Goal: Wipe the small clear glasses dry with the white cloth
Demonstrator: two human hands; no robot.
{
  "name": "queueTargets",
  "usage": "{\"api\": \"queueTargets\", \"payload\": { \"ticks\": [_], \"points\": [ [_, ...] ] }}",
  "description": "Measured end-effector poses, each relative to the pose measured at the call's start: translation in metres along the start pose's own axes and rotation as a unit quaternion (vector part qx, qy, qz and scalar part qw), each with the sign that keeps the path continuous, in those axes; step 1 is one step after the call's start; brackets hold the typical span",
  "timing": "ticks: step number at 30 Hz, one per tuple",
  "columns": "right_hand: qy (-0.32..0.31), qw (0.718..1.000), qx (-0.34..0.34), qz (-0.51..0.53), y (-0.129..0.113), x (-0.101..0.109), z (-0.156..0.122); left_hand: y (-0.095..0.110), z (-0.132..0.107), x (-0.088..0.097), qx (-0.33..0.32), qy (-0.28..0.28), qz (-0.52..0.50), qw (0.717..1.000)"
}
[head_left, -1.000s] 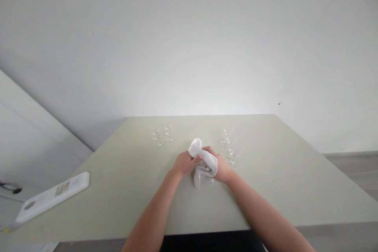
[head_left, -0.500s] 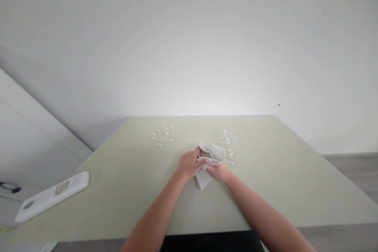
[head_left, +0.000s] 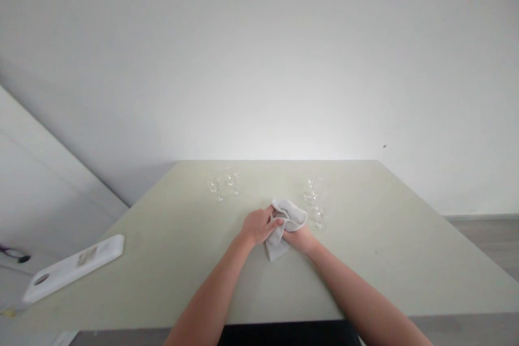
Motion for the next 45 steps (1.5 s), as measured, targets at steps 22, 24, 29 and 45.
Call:
{"api": "queueTargets", "payload": {
  "ticks": [22,24,29,45],
  "points": [
    [-0.063,0.994,0.055,-0.068,0.003,0.008,-0.003,-0.002,-0.002,0.0,-0.018,0.024,0.019,0.999],
    [-0.095,0.988,0.055,-0.107,-0.002,0.009,-0.003,-0.006,-0.002,0.0,-0.02,0.015,-0.01,1.0],
    [-0.016,0.998,0.036,-0.054,0.003,0.001,0.004,-0.001,-0.002,0.001,-0.039,0.038,-0.002,0.998],
    [-0.076,0.994,0.028,-0.07,-0.008,0.007,-0.003,-0.013,0.001,0.002,-0.033,0.044,0.015,0.998]
  ]
}}
Point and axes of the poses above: each hand's wrist, its own z-axis towards the middle knuckle, its own x-axis out of the back of the hand, y = z × x, the point moved 1 cm from there along z, towards the middle knuckle, and after that the axes turned 10 degrees about -y, right-handed, at the moved point
